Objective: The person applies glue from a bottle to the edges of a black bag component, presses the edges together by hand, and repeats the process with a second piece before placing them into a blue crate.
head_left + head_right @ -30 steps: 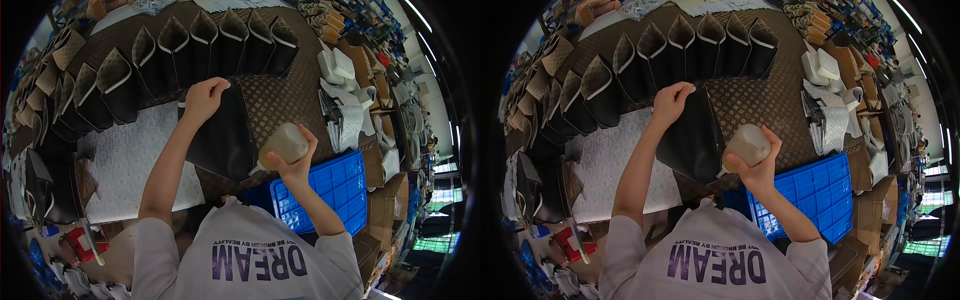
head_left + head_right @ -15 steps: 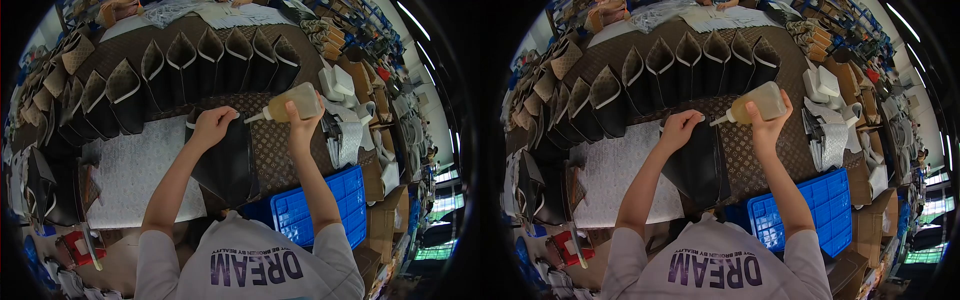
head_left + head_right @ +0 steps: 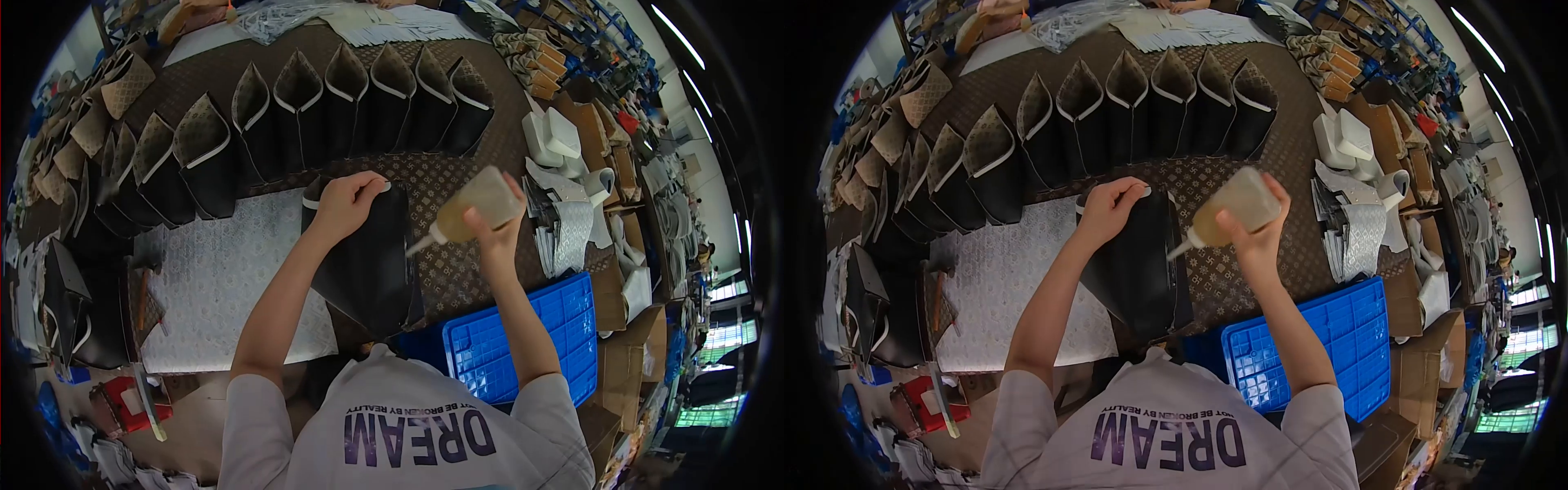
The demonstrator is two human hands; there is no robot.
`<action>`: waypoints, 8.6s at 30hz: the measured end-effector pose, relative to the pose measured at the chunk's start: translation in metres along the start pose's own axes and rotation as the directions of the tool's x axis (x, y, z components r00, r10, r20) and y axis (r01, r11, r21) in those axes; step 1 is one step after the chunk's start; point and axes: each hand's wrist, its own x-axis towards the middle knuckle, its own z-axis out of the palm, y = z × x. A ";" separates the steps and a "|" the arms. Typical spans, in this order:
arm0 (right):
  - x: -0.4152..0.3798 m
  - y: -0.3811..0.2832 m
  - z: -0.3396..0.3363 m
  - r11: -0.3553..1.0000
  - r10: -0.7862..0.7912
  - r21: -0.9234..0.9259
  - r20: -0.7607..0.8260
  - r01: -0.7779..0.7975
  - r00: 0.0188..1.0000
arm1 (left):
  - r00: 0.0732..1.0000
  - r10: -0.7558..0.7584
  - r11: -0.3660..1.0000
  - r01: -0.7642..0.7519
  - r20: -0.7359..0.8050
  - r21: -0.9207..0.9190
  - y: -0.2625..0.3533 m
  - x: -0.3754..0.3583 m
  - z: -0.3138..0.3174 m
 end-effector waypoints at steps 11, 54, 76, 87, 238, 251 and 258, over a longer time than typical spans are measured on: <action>-0.143 0.011 -0.209 0.842 0.328 0.525 -0.680 0.122 0.656 | 0.908 0.204 0.959 -0.111 0.366 -0.261 0.065 0.038 0.114; -0.492 -0.018 -0.289 0.766 0.300 -0.156 -0.771 0.623 -0.561 | -0.066 0.507 0.784 -0.380 0.860 -0.491 0.105 -0.124 0.433; -0.531 -0.047 -0.251 0.694 0.302 -0.221 -0.774 0.685 -0.557 | 0.380 0.335 0.867 0.233 0.862 -0.440 0.148 -0.221 0.403; -0.349 0.013 -0.315 0.573 0.501 0.372 -0.864 0.730 0.047 | 0.735 -0.616 0.325 0.564 0.282 -0.759 -0.042 -0.079 0.184; 0.011 0.051 -0.031 0.976 0.076 -0.179 -0.245 -0.123 0.966 | 0.780 -0.308 -0.271 0.477 0.545 -0.836 -0.004 -0.156 0.109; -0.046 0.021 -0.033 0.991 0.128 0.006 -0.296 -0.132 0.946 | 0.806 -0.317 -0.354 0.388 0.500 -0.851 -0.004 -0.137 0.110; -0.087 0.005 -0.028 0.980 0.179 -0.048 -0.199 -0.192 0.964 | 0.803 -0.345 -0.284 0.404 0.486 -0.869 0.002 -0.133 0.108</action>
